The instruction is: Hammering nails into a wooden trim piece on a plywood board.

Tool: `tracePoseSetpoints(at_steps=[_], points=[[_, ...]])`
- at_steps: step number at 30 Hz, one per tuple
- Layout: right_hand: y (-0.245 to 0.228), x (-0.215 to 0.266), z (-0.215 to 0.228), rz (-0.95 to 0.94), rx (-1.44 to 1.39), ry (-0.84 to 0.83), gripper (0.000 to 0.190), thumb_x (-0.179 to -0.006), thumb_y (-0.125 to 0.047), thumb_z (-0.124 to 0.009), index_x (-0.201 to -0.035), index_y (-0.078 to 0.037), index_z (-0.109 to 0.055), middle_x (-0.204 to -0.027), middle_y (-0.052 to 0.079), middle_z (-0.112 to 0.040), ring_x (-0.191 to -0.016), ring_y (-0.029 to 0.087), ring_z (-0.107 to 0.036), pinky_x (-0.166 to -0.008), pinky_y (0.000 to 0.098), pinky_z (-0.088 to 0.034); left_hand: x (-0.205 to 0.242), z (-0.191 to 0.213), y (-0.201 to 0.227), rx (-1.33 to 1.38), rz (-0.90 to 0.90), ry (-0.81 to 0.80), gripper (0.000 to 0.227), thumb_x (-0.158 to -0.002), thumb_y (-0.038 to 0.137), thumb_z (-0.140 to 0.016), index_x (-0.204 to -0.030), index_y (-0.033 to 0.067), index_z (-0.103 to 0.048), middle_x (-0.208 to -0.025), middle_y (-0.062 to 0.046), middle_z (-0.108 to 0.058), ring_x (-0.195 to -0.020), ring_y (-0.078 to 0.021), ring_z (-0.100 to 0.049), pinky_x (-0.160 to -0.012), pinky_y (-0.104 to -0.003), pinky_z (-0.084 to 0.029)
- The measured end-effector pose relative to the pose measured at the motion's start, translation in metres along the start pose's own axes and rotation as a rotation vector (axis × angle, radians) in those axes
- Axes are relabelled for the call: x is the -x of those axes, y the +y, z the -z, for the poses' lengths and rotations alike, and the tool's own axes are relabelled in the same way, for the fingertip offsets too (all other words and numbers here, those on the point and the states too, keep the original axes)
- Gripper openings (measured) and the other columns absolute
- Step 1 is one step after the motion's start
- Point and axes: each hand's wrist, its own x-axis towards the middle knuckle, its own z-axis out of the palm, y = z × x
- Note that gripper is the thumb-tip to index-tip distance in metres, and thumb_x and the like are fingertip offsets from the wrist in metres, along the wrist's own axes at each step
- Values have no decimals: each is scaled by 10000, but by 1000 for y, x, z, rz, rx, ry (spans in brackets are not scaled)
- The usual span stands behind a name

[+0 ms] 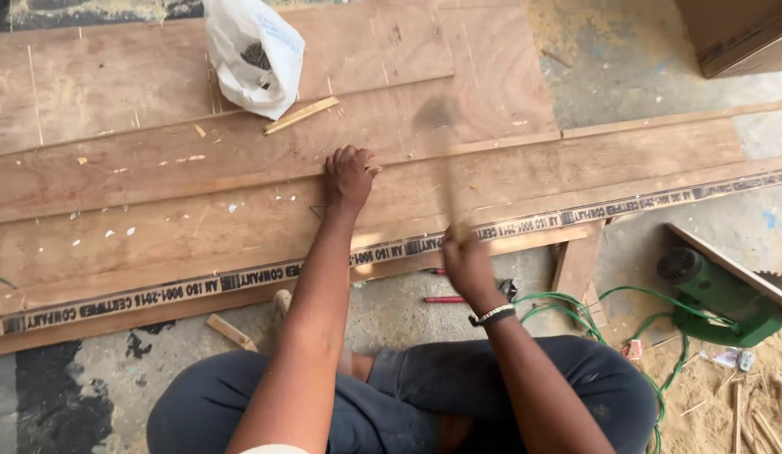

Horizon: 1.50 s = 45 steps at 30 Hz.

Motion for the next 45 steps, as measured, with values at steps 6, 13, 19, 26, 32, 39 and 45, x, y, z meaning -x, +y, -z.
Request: tracePoseSetpoints(at_steps=[6, 13, 19, 26, 32, 39, 45], points=[[-159, 26, 100, -137, -476, -200, 301, -964, -212, -591, -1224, -61, -585, -695, -16, -566, -522, 77, -544, -426, 263, -463, 5, -11, -5, -86, -46, 13, 323, -797, 324, -864, -1025, 142, -727, -1032, -89, -669, -1077, -312, -586, -960, -489, -396], [-72, 11, 62, 602, -901, 238, 121, -1115, -159, -552, -1051, -70, -601, -688, 15, -611, -502, 69, -556, -433, 223, -479, 2, 8, 8, -24, 20, -28, 358, -788, 319, -842, -1084, 153, -731, -1040, -76, -673, -1071, -290, -589, -969, -451, -409], [-79, 8, 78, -472, -407, -180, 155, -984, -167, -547, -1015, -15, -558, -684, 53, -581, -488, 138, -545, -424, 290, -513, 3, 10, 8, -26, 82, -89, 377, -775, 328, -843, -1082, 142, -725, -1048, -65, -673, -1054, -253, -592, -963, -432, -409], [-99, 15, 101, 319, -548, 208, 89, -987, -40, -524, -915, -22, -572, -626, 10, -536, -485, 97, -510, -438, 268, -440, -5, 4, 4, -56, 64, -80, 356, -792, 330, -843, -1082, 153, -736, -1043, -54, -670, -1061, -257, -586, -958, -429, -406], [-38, -8, 63, -491, -332, -156, 216, -965, -151, -583, -906, 55, -614, -588, 58, -569, -463, 182, -573, -423, 344, -513, -10, 7, 6, -39, 60, -63, 354, -775, 307, -851, -1075, 160, -734, -1059, -58, -668, -1076, -259, -582, -980, -437, -396], [-104, 20, 119, 5, -758, 144, 164, -957, -67, -548, -1103, 6, -560, -609, 7, -503, -448, 104, -498, -416, 290, -448, 0, 5, 3, -36, 41, -55, 363, -780, 309, -847, -1074, 148, -709, -1079, -65, -667, -1100, -276, -581, -975, -458, -395], [49, -4, -6, 271, -53, 38, 202, -1081, -159, -554, -1076, 39, -595, -775, 70, -627, -592, 156, -614, -530, 290, -537, -3, 6, 5, -68, 43, -93, 355, -834, 344, -832, -1106, 155, -704, -1101, -63, -659, -1107, -270, -574, -979, -448, -391]])
